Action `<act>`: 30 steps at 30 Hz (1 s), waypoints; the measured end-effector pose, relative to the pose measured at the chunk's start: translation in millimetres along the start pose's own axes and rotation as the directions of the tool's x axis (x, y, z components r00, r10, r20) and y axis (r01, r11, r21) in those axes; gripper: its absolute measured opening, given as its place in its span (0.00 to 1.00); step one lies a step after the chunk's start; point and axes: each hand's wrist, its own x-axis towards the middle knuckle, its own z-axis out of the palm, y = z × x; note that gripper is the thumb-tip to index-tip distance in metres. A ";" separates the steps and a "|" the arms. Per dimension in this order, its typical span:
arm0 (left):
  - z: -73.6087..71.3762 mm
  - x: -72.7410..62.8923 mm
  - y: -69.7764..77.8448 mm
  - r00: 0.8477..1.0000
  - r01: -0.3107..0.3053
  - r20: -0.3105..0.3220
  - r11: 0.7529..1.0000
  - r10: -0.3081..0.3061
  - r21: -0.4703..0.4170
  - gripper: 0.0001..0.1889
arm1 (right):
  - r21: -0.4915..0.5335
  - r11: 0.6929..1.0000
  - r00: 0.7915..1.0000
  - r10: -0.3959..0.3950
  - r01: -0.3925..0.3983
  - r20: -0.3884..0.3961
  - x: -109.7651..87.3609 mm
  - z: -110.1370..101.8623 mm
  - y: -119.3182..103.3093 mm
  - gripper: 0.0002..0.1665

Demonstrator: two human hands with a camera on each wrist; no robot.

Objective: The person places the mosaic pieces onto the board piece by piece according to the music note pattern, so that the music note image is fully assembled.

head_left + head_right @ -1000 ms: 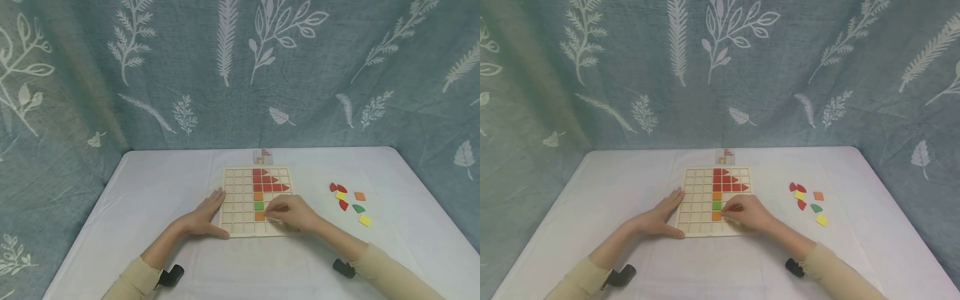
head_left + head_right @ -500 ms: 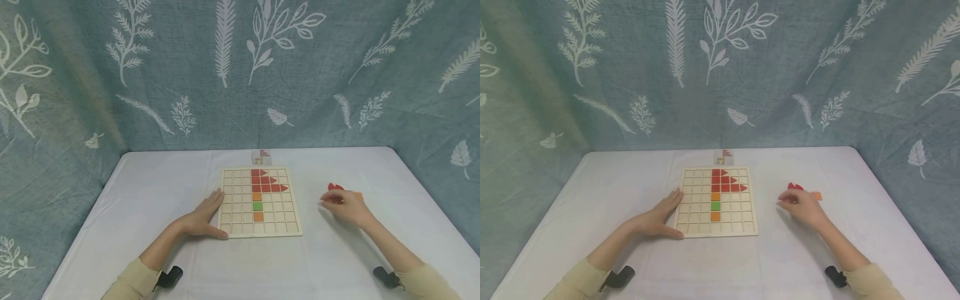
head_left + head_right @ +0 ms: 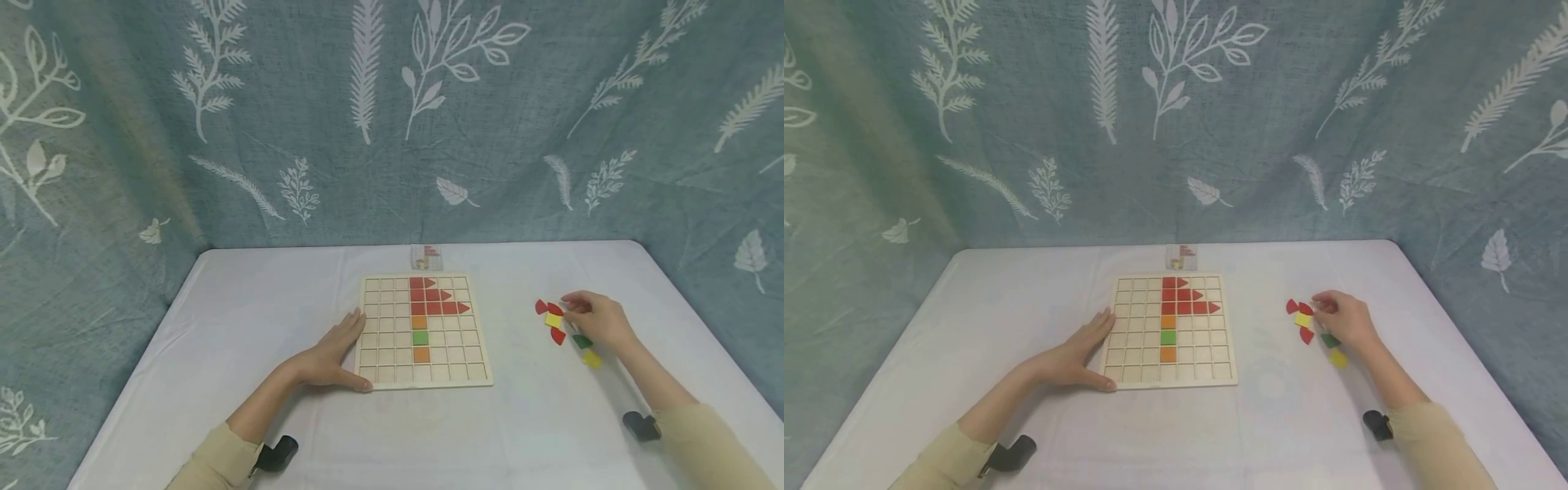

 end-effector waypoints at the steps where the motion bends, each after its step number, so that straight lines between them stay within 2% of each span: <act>1: -0.2 0.0 0.2 1.000 0.001 0.002 1.000 -0.001 0.003 0.67 | 0.002 1.000 1.000 0.001 -0.001 0.007 1.4 0.1 0.3 0.21; 5: -1.7 -1.0 1.1 1.000 -0.005 0.003 1.000 0.005 0.001 0.67 | 0.016 1.000 0.998 0.007 -0.008 0.061 5.6 -0.2 -0.3 0.23; 13: -2.4 -1.1 1.9 1.000 -0.008 0.005 1.000 0.008 -0.007 0.66 | -0.022 0.999 0.991 -0.042 0.045 0.125 13.5 -1.2 -4.6 0.21; 22: -3.0 -0.8 0.4 1.000 -0.019 0.010 1.000 0.019 -0.010 0.66 | -0.035 0.998 0.991 -0.053 0.058 0.124 16.4 -1.2 -7.8 0.19; 30: -3.5 -1.1 0.3 1.000 -0.025 0.014 1.000 0.025 -0.008 0.66 | -0.027 0.999 0.996 -0.035 0.037 0.083 18.8 3.5 -7.1 0.20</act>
